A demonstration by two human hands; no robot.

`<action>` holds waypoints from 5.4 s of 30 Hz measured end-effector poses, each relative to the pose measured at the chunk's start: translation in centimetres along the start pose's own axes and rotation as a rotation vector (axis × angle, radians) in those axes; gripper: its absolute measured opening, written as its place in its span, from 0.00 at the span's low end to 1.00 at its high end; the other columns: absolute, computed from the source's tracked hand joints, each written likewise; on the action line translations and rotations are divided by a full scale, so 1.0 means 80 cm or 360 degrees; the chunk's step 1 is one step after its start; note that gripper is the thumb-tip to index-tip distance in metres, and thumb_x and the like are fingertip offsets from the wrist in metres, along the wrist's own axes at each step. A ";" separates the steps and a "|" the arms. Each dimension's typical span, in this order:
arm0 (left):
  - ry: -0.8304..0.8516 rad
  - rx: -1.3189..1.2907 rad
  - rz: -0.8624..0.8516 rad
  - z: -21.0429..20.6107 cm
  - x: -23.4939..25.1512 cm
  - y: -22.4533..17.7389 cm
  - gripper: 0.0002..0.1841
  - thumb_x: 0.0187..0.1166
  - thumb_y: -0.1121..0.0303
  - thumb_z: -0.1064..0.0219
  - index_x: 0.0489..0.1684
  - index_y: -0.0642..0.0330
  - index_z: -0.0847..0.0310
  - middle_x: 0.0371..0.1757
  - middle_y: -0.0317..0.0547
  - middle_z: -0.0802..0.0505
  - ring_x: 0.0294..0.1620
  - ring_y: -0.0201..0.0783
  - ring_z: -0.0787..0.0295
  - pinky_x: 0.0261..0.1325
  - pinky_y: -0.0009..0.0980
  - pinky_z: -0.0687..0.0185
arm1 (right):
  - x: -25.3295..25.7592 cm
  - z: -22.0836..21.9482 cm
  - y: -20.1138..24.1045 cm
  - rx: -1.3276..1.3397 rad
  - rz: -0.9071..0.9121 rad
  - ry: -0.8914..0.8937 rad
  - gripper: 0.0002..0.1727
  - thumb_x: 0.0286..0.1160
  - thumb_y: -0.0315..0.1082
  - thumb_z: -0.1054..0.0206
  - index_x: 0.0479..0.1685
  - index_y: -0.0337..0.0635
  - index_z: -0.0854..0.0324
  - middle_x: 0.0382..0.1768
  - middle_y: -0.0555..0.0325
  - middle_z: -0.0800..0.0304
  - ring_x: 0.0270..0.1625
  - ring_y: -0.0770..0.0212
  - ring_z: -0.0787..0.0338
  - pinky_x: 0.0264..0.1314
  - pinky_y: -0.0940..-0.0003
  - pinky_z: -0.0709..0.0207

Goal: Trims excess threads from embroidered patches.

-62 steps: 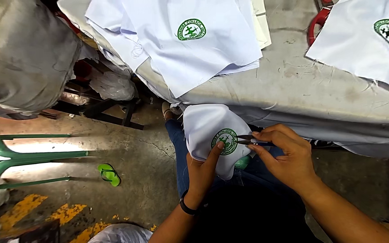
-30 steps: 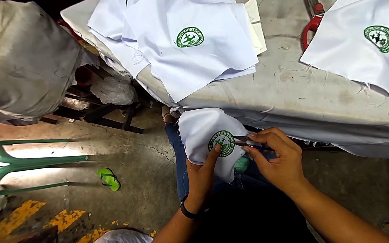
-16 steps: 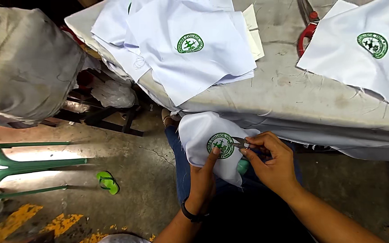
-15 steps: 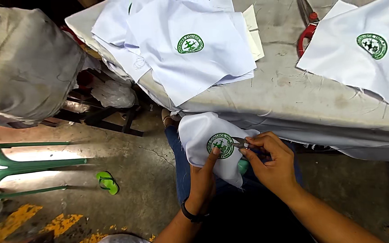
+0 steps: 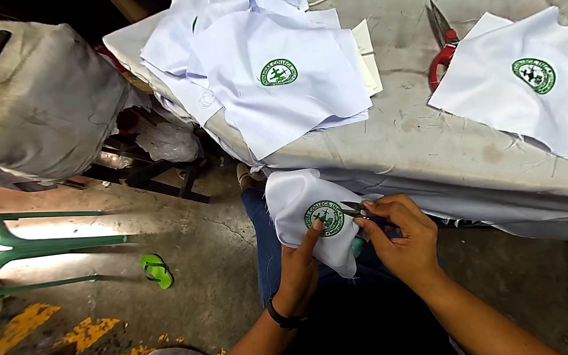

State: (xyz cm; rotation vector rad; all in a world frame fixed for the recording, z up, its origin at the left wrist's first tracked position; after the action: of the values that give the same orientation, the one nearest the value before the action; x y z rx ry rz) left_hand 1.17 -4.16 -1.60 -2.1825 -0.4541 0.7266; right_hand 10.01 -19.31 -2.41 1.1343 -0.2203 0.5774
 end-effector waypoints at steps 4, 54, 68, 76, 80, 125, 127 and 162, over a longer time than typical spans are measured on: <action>-0.0017 0.0035 -0.0057 -0.001 0.001 0.001 0.15 0.81 0.82 0.38 0.64 0.71 0.28 0.49 0.53 0.06 0.50 0.42 0.05 0.60 0.41 0.09 | 0.000 0.004 0.003 -0.0050 0.0059 0.0009 0.12 0.74 0.39 0.25 0.43 0.39 0.07 0.42 0.54 0.10 0.44 0.73 0.13 0.41 0.83 0.20; 0.0011 -0.0015 -0.0046 -0.003 0.002 0.000 0.14 0.81 0.83 0.39 0.62 0.69 0.27 0.48 0.51 0.05 0.49 0.40 0.04 0.59 0.40 0.08 | 0.003 0.007 0.003 -0.0026 0.0103 0.0162 0.11 0.76 0.40 0.27 0.40 0.42 0.06 0.40 0.56 0.09 0.42 0.72 0.12 0.40 0.81 0.21; 0.0025 0.0123 -0.0176 -0.002 0.000 -0.001 0.14 0.80 0.82 0.37 0.62 0.70 0.27 0.48 0.50 0.06 0.50 0.38 0.05 0.61 0.38 0.09 | 0.008 0.017 0.005 -0.0195 0.0135 0.0127 0.11 0.77 0.41 0.27 0.42 0.43 0.06 0.42 0.55 0.08 0.42 0.69 0.13 0.39 0.78 0.23; 0.0022 0.0114 -0.0204 -0.002 0.000 -0.002 0.15 0.79 0.83 0.37 0.62 0.70 0.27 0.48 0.49 0.05 0.49 0.38 0.05 0.60 0.37 0.09 | 0.008 0.012 0.001 -0.0081 0.0113 0.0088 0.11 0.74 0.39 0.26 0.41 0.40 0.06 0.42 0.55 0.09 0.43 0.72 0.14 0.40 0.83 0.24; 0.0012 0.0146 -0.0187 -0.003 0.000 -0.005 0.14 0.79 0.83 0.37 0.60 0.70 0.26 0.46 0.49 0.05 0.48 0.38 0.05 0.59 0.37 0.08 | 0.007 0.010 0.000 -0.0173 0.0203 0.0064 0.10 0.76 0.39 0.26 0.41 0.42 0.06 0.41 0.55 0.09 0.44 0.68 0.12 0.43 0.77 0.20; 0.0016 0.0136 -0.0080 0.001 0.006 -0.008 0.14 0.80 0.83 0.38 0.61 0.69 0.27 0.46 0.50 0.05 0.47 0.39 0.04 0.58 0.38 0.08 | 0.008 0.014 0.003 -0.0170 0.0208 0.0265 0.12 0.79 0.44 0.29 0.42 0.46 0.05 0.40 0.57 0.08 0.43 0.67 0.12 0.41 0.73 0.20; 0.0008 0.0144 -0.0111 0.000 0.006 -0.008 0.14 0.79 0.83 0.37 0.61 0.70 0.26 0.46 0.50 0.05 0.47 0.39 0.04 0.58 0.38 0.08 | 0.008 0.016 0.002 -0.0116 0.0133 0.0252 0.12 0.77 0.43 0.28 0.42 0.44 0.06 0.41 0.58 0.08 0.43 0.70 0.12 0.41 0.76 0.19; -0.0023 0.0197 -0.0194 -0.001 0.002 -0.006 0.15 0.77 0.84 0.35 0.60 0.70 0.25 0.45 0.49 0.05 0.47 0.37 0.05 0.58 0.36 0.08 | 0.009 0.013 0.008 -0.0296 0.0204 0.0162 0.10 0.76 0.39 0.27 0.41 0.44 0.05 0.41 0.56 0.08 0.45 0.64 0.11 0.43 0.71 0.19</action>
State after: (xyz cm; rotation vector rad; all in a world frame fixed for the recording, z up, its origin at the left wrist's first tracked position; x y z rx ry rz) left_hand 1.29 -3.82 -1.21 -2.0168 -0.5302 0.6859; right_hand 10.39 -19.83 -1.13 0.9125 -0.2548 0.7118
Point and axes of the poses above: each hand's wrist, its own x-axis towards the middle knuckle, its own z-axis out of the back of the hand, y = z × x, the point moved 1 cm from there along x, towards the middle knuckle
